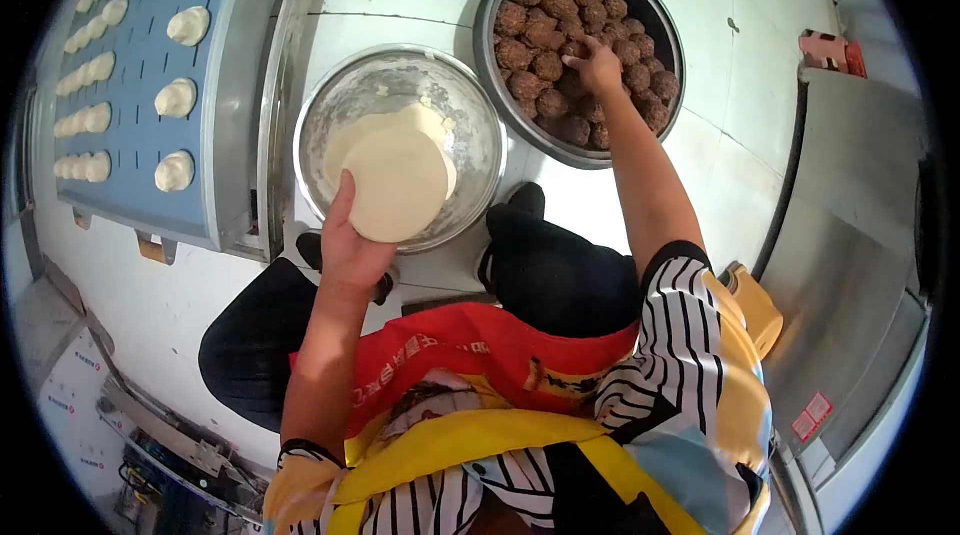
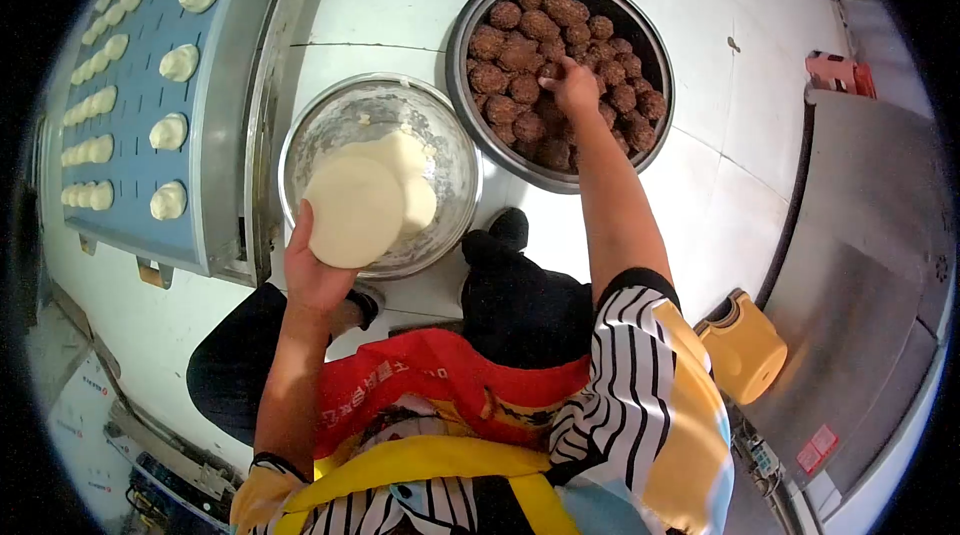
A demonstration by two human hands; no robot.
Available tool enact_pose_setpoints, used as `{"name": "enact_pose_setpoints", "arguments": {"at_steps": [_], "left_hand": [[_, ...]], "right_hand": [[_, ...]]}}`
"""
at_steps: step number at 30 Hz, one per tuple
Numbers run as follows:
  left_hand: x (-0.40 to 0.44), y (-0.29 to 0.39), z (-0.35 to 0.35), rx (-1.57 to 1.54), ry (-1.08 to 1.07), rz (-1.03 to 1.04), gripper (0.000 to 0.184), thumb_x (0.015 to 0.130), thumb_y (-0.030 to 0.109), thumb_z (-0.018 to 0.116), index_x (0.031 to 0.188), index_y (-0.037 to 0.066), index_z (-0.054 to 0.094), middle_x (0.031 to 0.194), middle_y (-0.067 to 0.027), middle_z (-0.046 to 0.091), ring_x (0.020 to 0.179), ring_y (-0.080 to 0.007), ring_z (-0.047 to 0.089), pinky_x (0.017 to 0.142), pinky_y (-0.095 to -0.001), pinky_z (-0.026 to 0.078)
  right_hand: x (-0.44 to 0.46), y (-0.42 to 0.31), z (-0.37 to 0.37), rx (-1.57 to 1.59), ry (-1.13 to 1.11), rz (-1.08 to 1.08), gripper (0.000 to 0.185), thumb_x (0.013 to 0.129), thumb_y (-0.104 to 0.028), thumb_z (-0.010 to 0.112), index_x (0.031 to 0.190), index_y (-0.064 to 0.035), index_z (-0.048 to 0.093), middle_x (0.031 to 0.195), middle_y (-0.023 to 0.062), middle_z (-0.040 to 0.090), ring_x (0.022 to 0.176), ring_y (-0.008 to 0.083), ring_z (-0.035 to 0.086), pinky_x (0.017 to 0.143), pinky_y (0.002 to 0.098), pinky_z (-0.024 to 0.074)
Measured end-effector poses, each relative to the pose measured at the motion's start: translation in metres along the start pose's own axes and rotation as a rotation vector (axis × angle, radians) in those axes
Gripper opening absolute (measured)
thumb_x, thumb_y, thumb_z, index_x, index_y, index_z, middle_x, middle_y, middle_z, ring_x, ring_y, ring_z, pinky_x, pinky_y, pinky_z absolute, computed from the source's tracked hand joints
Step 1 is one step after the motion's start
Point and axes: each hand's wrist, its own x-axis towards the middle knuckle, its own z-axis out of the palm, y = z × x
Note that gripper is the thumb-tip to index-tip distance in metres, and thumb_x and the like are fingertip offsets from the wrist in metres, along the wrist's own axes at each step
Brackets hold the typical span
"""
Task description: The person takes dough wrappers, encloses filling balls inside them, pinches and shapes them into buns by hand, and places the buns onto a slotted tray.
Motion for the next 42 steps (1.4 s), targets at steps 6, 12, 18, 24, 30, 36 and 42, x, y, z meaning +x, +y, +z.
{"name": "enact_pose_setpoints", "arguments": {"at_steps": [6,12,18,24,30,36,42], "left_hand": [[0.012,-0.005,-0.002,0.13,0.066,0.073,0.051,0.099,0.038,0.04,0.136,0.003,0.039,0.135,-0.0128,0.047,0.124,-0.0274,0.046,0.106,-0.043,0.035],[0.008,-0.022,0.028,-0.104,-0.3,0.043,0.062,0.098,0.051,0.027,0.137,0.002,0.034,0.137,-0.0153,0.043,0.126,-0.0288,0.044,0.106,-0.0447,0.034],[-0.051,-0.005,0.032,-0.106,-0.24,0.155,0.066,0.098,0.053,0.025,0.137,0.001,0.033,0.135,-0.0169,0.041,0.127,-0.0294,0.041,0.109,-0.0445,0.029],[-0.109,0.016,0.018,0.36,-0.192,0.331,0.049,0.083,0.007,0.061,0.128,0.0,0.044,0.117,-0.0105,0.057,0.106,-0.0215,0.058,0.092,-0.0336,0.048],[-0.152,0.025,0.013,0.35,-0.248,0.224,0.056,0.078,0.004,0.065,0.129,0.003,0.043,0.117,-0.0095,0.056,0.108,-0.0204,0.057,0.094,-0.0343,0.047],[-0.158,0.026,0.011,0.469,-0.167,0.276,0.055,0.079,0.003,0.063,0.13,0.002,0.043,0.114,-0.01,0.057,0.106,-0.0203,0.058,0.093,-0.0335,0.048],[-0.166,0.029,0.015,0.536,-0.175,0.283,0.054,0.08,0.005,0.062,0.131,0.003,0.045,0.115,-0.0106,0.057,0.104,-0.0202,0.059,0.091,-0.032,0.049]], "right_hand": [[-0.097,-0.08,-0.081,0.804,-0.18,-0.1,0.051,0.076,-0.026,0.075,0.12,-0.0073,0.059,0.102,0.0086,0.067,0.094,0.0187,0.062,0.084,0.0293,0.0473],[-0.234,-0.205,-0.126,0.338,-0.538,-0.655,0.048,0.075,-0.027,0.075,0.115,-0.0041,0.06,0.103,0.0151,0.066,0.094,0.0224,0.064,0.083,0.0309,0.0495],[-0.294,-0.234,-0.103,0.17,-0.164,-1.034,0.05,0.069,-0.021,0.075,0.114,-0.0066,0.059,0.102,0.0162,0.059,0.087,0.0355,0.062,0.074,0.0395,0.0509],[-0.334,-0.251,-0.115,0.354,-0.24,-1.002,0.039,0.075,-0.021,0.074,0.11,-0.0061,0.064,0.101,0.0111,0.062,0.076,0.0258,0.062,0.066,0.033,0.0505],[-0.326,-0.253,-0.098,0.66,-0.731,-0.482,0.019,0.085,-0.013,0.066,0.098,0.0014,0.066,0.066,0.0001,0.056,0.054,0.0065,0.051,0.048,0.0225,0.041],[-0.348,-0.265,-0.099,0.733,-0.72,-0.555,0.009,0.085,-0.005,0.064,0.09,0.0008,0.061,0.066,0.0012,0.056,0.055,0.0091,0.056,0.049,0.0235,0.0443],[-0.347,-0.264,-0.096,0.774,-0.802,-0.5,0.005,0.083,-0.003,0.063,0.085,-0.0006,0.059,0.07,0.0042,0.059,0.058,0.0123,0.06,0.054,0.0244,0.0482]]}}
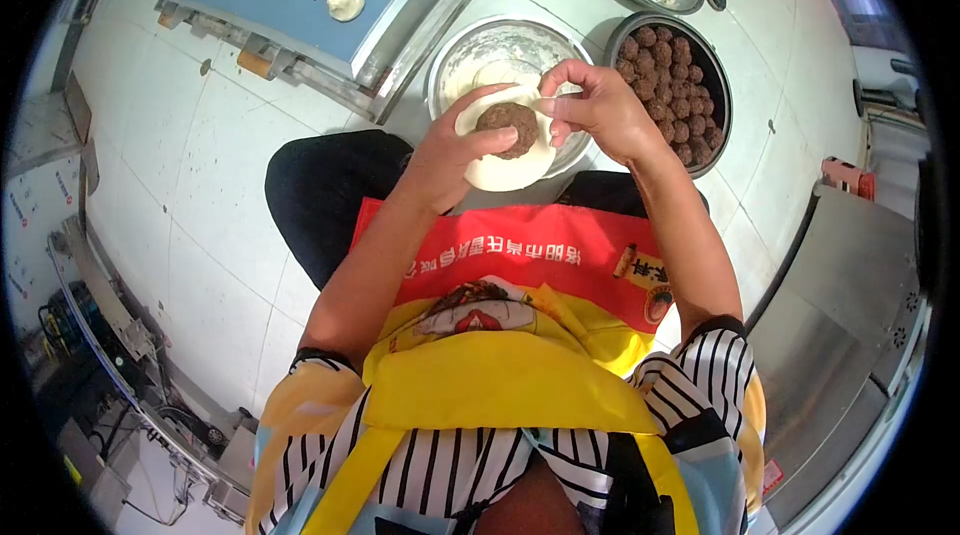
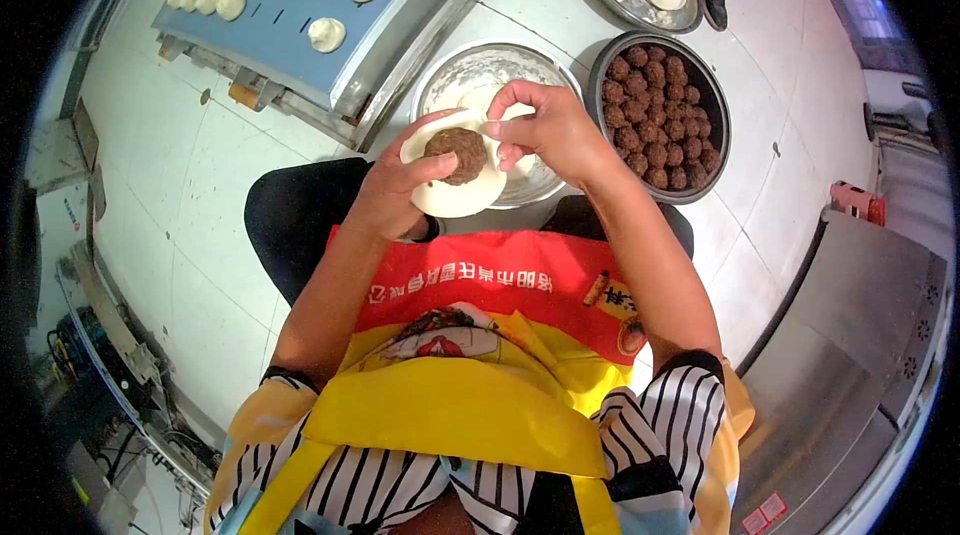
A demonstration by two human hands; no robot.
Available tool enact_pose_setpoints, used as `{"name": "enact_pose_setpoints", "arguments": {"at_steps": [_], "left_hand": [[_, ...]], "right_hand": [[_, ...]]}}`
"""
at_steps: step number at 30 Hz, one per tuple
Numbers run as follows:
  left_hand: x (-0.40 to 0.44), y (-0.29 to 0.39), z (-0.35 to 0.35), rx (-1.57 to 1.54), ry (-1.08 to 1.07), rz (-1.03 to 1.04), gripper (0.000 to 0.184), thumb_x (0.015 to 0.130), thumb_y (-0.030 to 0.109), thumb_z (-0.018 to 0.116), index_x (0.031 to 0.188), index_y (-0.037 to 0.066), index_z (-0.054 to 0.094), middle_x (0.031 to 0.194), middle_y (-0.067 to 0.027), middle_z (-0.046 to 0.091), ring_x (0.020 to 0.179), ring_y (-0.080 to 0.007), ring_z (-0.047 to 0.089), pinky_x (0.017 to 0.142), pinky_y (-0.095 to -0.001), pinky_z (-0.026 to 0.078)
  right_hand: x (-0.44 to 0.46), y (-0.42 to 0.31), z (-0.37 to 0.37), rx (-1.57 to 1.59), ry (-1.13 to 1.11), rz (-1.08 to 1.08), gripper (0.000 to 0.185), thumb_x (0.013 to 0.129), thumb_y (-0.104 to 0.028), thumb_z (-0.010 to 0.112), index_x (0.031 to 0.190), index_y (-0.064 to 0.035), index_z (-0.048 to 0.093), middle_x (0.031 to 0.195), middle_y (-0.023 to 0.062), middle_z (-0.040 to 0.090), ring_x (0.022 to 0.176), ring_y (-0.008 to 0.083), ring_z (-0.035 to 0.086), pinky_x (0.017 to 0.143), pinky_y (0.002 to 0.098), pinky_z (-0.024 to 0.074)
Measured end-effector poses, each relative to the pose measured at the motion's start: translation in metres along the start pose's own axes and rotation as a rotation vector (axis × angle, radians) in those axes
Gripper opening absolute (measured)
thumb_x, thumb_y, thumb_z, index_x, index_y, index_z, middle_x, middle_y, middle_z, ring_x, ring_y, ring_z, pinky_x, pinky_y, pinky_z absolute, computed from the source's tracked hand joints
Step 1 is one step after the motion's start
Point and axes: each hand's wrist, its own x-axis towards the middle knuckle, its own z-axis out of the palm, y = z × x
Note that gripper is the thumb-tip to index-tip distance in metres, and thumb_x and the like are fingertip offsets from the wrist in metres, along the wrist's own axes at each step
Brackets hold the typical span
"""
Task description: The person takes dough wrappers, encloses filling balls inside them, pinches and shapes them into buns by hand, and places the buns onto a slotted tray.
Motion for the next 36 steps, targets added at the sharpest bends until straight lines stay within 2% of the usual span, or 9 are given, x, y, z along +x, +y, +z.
{"name": "enact_pose_setpoints", "arguments": {"at_steps": [7,10,13,16,19,22,25,28,36], "left_hand": [[-0.003,0.004,0.001,0.139,-0.007,-0.029,0.054,0.081,0.009,0.063,0.131,0.004,0.044,0.114,-0.0101,0.057,0.103,-0.0199,0.058,0.089,-0.0314,0.049],[-0.001,-0.003,0.002,0.188,0.091,0.052,0.052,0.083,0.011,0.063,0.13,0.003,0.043,0.113,-0.0097,0.057,0.102,-0.0192,0.058,0.088,-0.0312,0.049],[0.001,-0.008,0.001,0.233,0.161,0.17,0.05,0.083,0.014,0.064,0.128,0.004,0.043,0.111,-0.0093,0.057,0.101,-0.0184,0.058,0.087,-0.0313,0.049],[-0.006,-0.005,0.0,0.362,0.191,0.119,0.051,0.081,0.017,0.066,0.123,0.0,0.045,0.109,-0.0117,0.057,0.101,-0.0174,0.056,0.087,-0.0292,0.046],[-0.011,0.004,0.002,0.253,0.11,0.096,0.051,0.081,0.018,0.067,0.124,0.0,0.045,0.109,-0.0117,0.057,0.1,-0.0175,0.057,0.087,-0.0288,0.046],[-0.009,0.011,-0.007,0.361,-0.003,0.025,0.051,0.081,0.019,0.066,0.123,0.0,0.046,0.109,-0.0107,0.057,0.099,-0.017,0.057,0.087,-0.0292,0.046],[-0.01,0.006,0.001,0.32,0.081,0.072,0.049,0.081,0.02,0.066,0.122,0.0,0.048,0.108,-0.0105,0.058,0.098,-0.0167,0.057,0.086,-0.0293,0.046],[-0.007,-0.002,0.002,0.517,0.207,0.176,0.046,0.082,0.021,0.064,0.12,-0.001,0.051,0.108,-0.0114,0.06,0.1,-0.0159,0.057,0.086,-0.029,0.045],[-0.012,0.012,-0.01,0.75,-0.024,0.107,0.049,0.087,0.025,0.06,0.128,0.002,0.048,0.114,-0.0097,0.059,0.103,-0.0158,0.056,0.091,-0.0297,0.043]], "right_hand": [[-0.002,0.002,0.007,-0.104,-0.002,-0.054,0.005,0.082,-0.001,0.064,0.084,-0.0005,0.059,0.07,0.0053,0.059,0.061,0.013,0.061,0.056,0.0259,0.0513],[-0.002,0.002,0.012,-0.058,0.049,-0.153,0.008,0.082,-0.002,0.066,0.085,0.0007,0.059,0.069,0.0044,0.057,0.06,0.0132,0.061,0.054,0.0262,0.0512],[-0.005,-0.012,0.018,0.013,0.074,-0.017,0.008,0.083,-0.004,0.066,0.085,0.0,0.06,0.081,0.0054,0.058,0.061,0.0112,0.059,0.057,0.0252,0.0513],[-0.007,-0.013,0.015,-0.079,-0.058,0.058,0.008,0.082,-0.003,0.067,0.086,0.0004,0.061,0.083,0.0051,0.057,0.061,0.0118,0.058,0.059,0.0264,0.0535],[-0.011,-0.012,0.013,-0.057,-0.086,-0.046,0.008,0.082,-0.002,0.067,0.086,0.0015,0.061,0.086,0.0044,0.055,0.063,0.0126,0.059,0.058,0.0255,0.0542],[-0.006,-0.001,0.018,-0.04,-0.112,-0.237,0.01,0.08,-0.001,0.068,0.084,0.0037,0.06,0.081,0.0053,0.052,0.058,0.0131,0.059,0.051,0.0254,0.0509],[-0.013,-0.006,0.025,-0.203,-0.01,-0.303,0.008,0.08,0.0,0.067,0.082,0.0041,0.06,0.081,0.0048,0.05,0.059,0.0128,0.058,0.049,0.0243,0.0499],[-0.012,-0.009,0.028,-0.145,0.114,-0.146,0.006,0.08,0.001,0.067,0.081,0.0026,0.062,0.081,0.0049,0.05,0.06,0.012,0.057,0.047,0.0229,0.0492],[-0.014,0.006,0.033,-0.221,0.025,-0.363,0.009,0.077,-0.001,0.07,0.081,0.0009,0.062,0.079,0.0058,0.052,0.062,0.0123,0.056,0.047,0.0241,0.0486]]}}
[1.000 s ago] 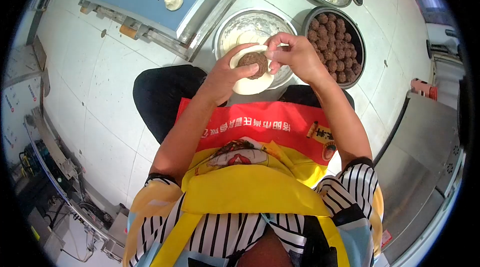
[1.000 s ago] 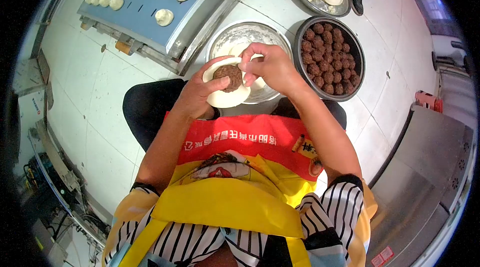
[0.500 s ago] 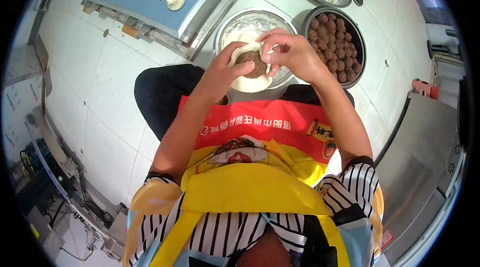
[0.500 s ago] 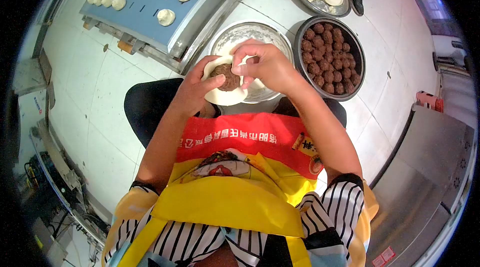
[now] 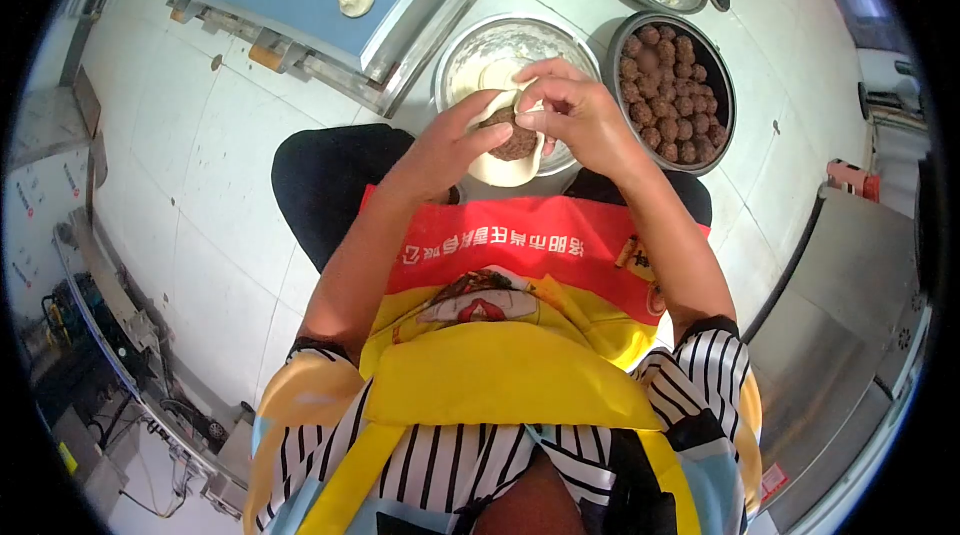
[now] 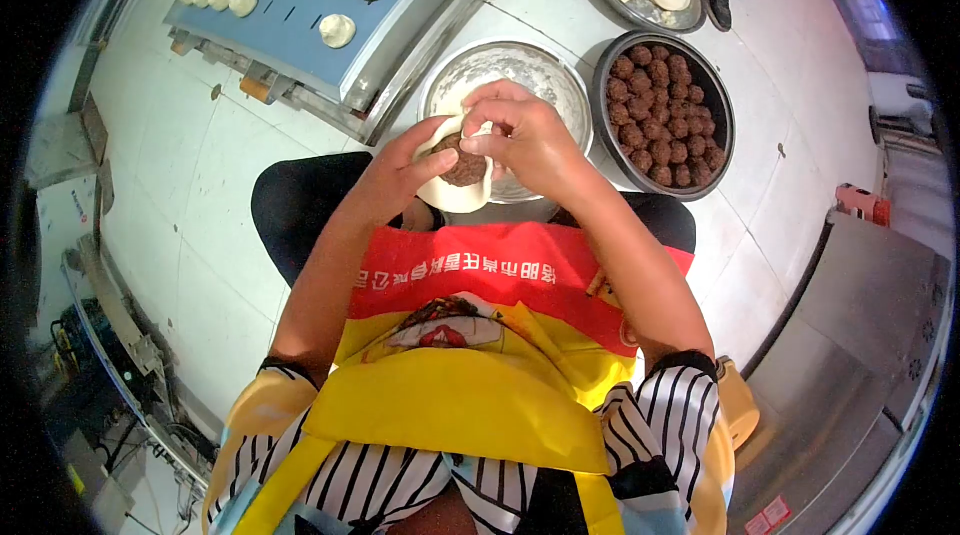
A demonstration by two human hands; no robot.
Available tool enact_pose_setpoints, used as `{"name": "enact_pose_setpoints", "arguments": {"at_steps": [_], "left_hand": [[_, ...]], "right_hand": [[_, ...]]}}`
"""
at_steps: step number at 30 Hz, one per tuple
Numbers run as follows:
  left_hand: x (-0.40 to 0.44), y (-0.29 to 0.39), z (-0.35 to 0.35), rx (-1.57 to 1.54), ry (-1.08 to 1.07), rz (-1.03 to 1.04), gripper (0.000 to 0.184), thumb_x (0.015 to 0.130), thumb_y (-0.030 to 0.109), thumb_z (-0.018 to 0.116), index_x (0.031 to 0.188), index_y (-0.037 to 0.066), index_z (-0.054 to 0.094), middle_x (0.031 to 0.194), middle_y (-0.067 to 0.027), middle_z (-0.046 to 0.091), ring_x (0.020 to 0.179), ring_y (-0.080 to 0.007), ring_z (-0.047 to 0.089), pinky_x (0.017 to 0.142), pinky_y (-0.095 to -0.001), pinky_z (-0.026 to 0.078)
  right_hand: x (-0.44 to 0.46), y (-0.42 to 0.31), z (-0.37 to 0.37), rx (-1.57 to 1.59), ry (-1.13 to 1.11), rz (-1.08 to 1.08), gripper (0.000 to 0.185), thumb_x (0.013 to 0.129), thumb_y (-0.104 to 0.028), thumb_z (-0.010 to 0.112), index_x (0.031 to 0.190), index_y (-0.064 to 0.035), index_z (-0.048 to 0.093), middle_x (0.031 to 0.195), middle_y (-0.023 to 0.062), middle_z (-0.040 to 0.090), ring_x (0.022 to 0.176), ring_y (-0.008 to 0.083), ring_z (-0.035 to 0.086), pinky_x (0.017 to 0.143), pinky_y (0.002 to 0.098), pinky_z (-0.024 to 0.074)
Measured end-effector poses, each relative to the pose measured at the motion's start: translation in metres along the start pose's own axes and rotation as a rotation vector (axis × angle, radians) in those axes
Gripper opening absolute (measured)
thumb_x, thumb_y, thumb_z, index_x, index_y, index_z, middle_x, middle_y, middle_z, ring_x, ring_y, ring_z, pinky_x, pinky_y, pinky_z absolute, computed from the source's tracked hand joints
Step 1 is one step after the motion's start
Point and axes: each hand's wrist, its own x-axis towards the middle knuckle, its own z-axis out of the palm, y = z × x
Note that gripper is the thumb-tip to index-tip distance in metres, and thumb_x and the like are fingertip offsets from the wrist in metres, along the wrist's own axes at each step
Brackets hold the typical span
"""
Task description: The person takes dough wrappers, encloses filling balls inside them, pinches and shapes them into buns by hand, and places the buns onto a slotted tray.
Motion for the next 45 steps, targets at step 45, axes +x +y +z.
{"name": "enact_pose_setpoints", "arguments": {"at_steps": [45], "left_hand": [[0.014,-0.04,0.026,-0.342,0.3,-0.023,0.032,0.089,0.015,0.058,0.119,0.002,0.054,0.105,-0.0073,0.06,0.093,-0.0142,0.06,0.076,-0.0262,0.051]], "right_hand": [[-0.012,0.038,0.024,0.068,0.213,0.131,0.011,0.077,0.0,0.07,0.081,0.0034,0.06,0.078,0.0057,0.05,0.058,0.0118,0.057,0.047,0.0242,0.0462]]}}
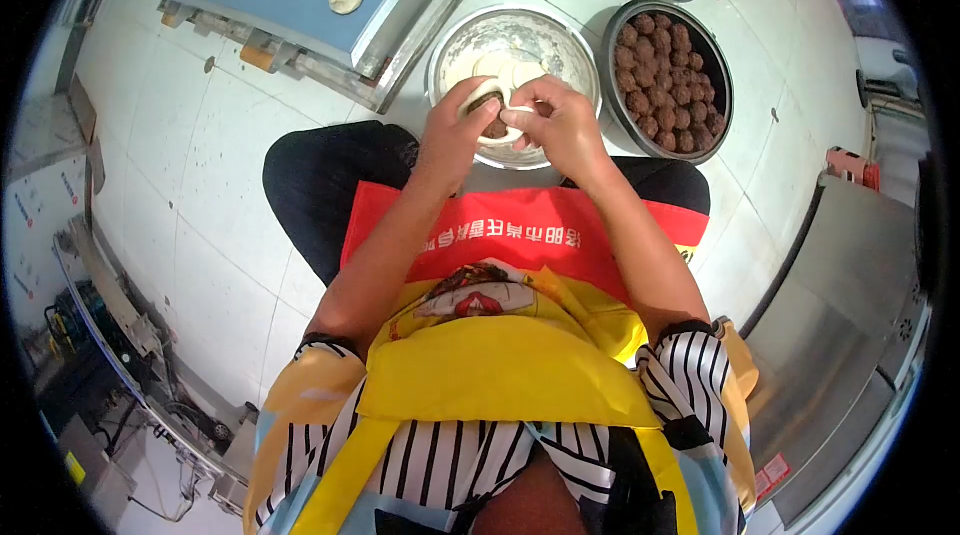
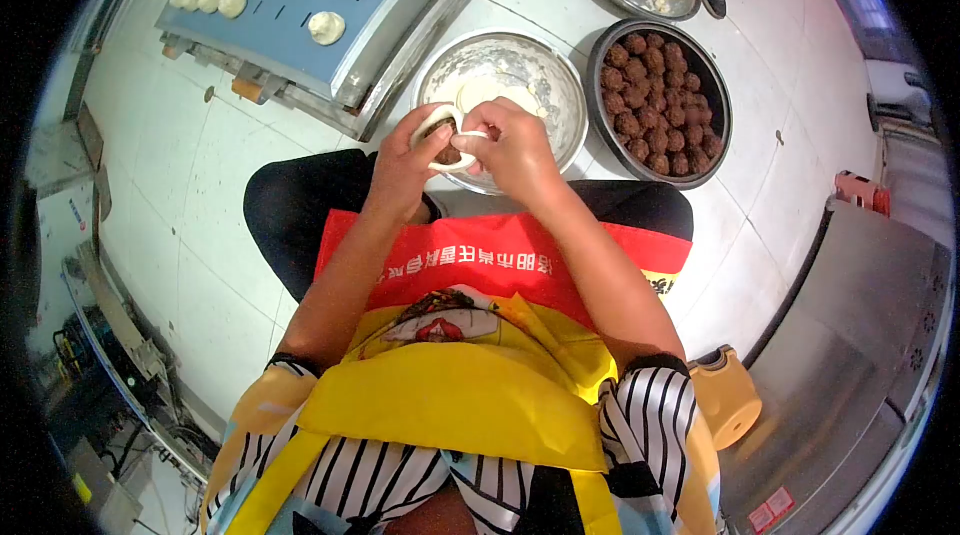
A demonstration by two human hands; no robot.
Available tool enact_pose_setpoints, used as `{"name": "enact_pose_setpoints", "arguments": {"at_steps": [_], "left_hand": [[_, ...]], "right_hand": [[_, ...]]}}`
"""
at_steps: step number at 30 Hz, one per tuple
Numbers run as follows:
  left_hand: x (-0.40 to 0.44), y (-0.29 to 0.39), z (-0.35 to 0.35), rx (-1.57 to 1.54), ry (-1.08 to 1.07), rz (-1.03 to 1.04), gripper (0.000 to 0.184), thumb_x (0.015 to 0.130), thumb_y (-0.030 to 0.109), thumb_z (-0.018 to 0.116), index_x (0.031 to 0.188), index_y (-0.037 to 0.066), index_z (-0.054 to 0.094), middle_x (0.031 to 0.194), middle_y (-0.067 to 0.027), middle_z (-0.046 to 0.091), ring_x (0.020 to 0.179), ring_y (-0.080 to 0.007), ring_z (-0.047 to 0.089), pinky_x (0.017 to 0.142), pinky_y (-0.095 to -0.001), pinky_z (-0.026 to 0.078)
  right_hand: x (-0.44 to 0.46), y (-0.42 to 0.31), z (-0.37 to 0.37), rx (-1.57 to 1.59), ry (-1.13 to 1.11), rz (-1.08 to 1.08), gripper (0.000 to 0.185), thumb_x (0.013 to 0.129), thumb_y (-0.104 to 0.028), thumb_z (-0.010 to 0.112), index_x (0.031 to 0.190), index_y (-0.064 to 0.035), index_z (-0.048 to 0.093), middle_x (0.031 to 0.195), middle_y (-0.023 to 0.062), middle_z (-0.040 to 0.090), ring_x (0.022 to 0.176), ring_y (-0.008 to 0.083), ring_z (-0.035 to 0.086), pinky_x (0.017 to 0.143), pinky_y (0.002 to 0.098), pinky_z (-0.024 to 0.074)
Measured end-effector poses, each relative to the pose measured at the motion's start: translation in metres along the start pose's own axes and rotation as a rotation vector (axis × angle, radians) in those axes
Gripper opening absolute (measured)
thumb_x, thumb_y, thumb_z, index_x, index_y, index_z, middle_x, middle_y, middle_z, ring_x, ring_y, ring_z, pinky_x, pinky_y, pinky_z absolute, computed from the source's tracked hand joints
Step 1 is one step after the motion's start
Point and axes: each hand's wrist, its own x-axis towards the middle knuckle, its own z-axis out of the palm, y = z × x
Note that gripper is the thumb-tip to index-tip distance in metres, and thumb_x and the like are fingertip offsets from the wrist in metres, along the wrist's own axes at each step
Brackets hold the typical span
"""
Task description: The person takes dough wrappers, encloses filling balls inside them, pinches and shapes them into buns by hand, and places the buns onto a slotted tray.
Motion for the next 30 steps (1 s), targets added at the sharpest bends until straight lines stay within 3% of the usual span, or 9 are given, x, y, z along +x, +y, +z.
{"name": "enact_pose_setpoints", "arguments": {"at_steps": [3,6,10,16,19,22,24,27,30], "left_hand": [[0.001,0.011,-0.002,0.151,-0.071,-0.016,0.031,0.09,0.015,0.057,0.117,0.001,0.056,0.103,-0.0072,0.062,0.09,-0.0131,0.061,0.076,-0.0254,0.051],[0.004,0.014,-0.003,0.266,-0.119,0.014,0.032,0.09,0.015,0.056,0.117,-0.002,0.056,0.092,-0.0097,0.065,0.08,-0.0135,0.064,0.072,-0.0265,0.05],[0.012,0.023,-0.006,0.524,-0.188,0.099,0.032,0.089,0.015,0.054,0.117,-0.003,0.055,0.089,-0.0125,0.067,0.077,-0.0148,0.065,0.069,-0.0274,0.05],[0.02,0.026,-0.008,0.441,-0.311,0.047,0.033,0.09,0.018,0.056,0.118,0.0,0.055,0.093,-0.0093,0.066,0.084,-0.0114,0.062,0.074,-0.0253,0.049],[0.025,0.024,-0.012,0.379,-0.423,-0.135,0.033,0.091,0.016,0.055,0.122,0.003,0.053,0.101,-0.0089,0.064,0.09,-0.0135,0.062,0.077,-0.0272,0.051],[0.014,0.009,0.002,-0.152,-0.013,-0.248,0.034,0.091,0.015,0.055,0.124,0.005,0.049,0.11,-0.0089,0.059,0.098,-0.0185,0.061,0.081,-0.0351,0.054],[0.009,-0.003,0.014,-0.273,0.011,-0.168,0.036,0.091,0.014,0.056,0.125,0.005,0.047,0.114,-0.0099,0.056,0.101,-0.022,0.059,0.082,-0.0412,0.055],[0.006,0.001,0.012,-0.39,0.016,-0.131,0.036,0.09,0.012,0.057,0.124,0.005,0.048,0.114,-0.0109,0.056,0.1,-0.023,0.059,0.08,-0.0447,0.056],[0.002,0.012,0.012,-0.365,0.013,-0.155,0.036,0.089,0.011,0.057,0.124,0.004,0.05,0.112,-0.0103,0.057,0.098,-0.0215,0.059,0.078,-0.0426,0.057]], "right_hand": [[-0.006,-0.008,-0.003,-0.064,-0.061,0.03,0.009,0.081,-0.001,0.067,0.086,0.0046,0.061,0.092,0.007,0.051,0.067,0.0134,0.06,0.054,0.0239,0.0513],[-0.01,-0.005,0.0,-0.087,0.013,-0.11,0.008,0.081,-0.001,0.067,0.084,0.0045,0.062,0.1,0.0073,0.049,0.067,0.013,0.06,0.055,0.0238,0.0523],[-0.015,0.004,0.004,-0.11,0.077,-0.178,0.009,0.079,0.0,0.068,0.086,0.0021,0.063,0.1,0.0087,0.05,0.066,0.014,0.06,0.053,0.0266,0.0505],[-0.018,0.0,0.005,-0.183,0.149,-0.224,0.008,0.079,-0.001,0.068,0.084,0.0024,0.063,0.098,0.0096,0.052,0.064,0.0162,0.061,0.053,0.0268,0.0506],[-0.015,0.006,0.002,-0.183,0.125,-0.185,0.01,0.079,-0.001,0.068,0.085,0.003,0.062,0.095,0.0094,0.054,0.063,0.0161,0.061,0.052,0.0266,0.0503],[-0.011,0.005,0.0,-0.152,0.215,-0.057,0.021,0.077,-0.001,0.071,0.095,0.0034,0.06,0.092,0.0084,0.054,0.062,0.0143,0.059,0.052,0.0261,0.0494],[-0.005,-0.006,0.006,0.003,0.339,0.093,0.032,0.076,-0.001,0.072,0.103,0.0032,0.057,0.091,0.0079,0.054,0.06,0.0129,0.057,0.051,0.0257,0.048],[-0.013,-0.023,0.004,-0.053,0.138,-0.009,0.043,0.073,0.0,0.074,0.11,0.0027,0.052,0.087,0.0074,0.053,0.059,0.0118,0.054,0.05,0.0257,0.0463],[-0.014,-0.011,-0.003,-0.203,0.167,-0.139,0.026,0.074,-0.001,0.073,0.095,0.0038,0.058,0.087,0.0074,0.053,0.059,0.0125,0.054,0.051,0.0259,0.0455]]}}
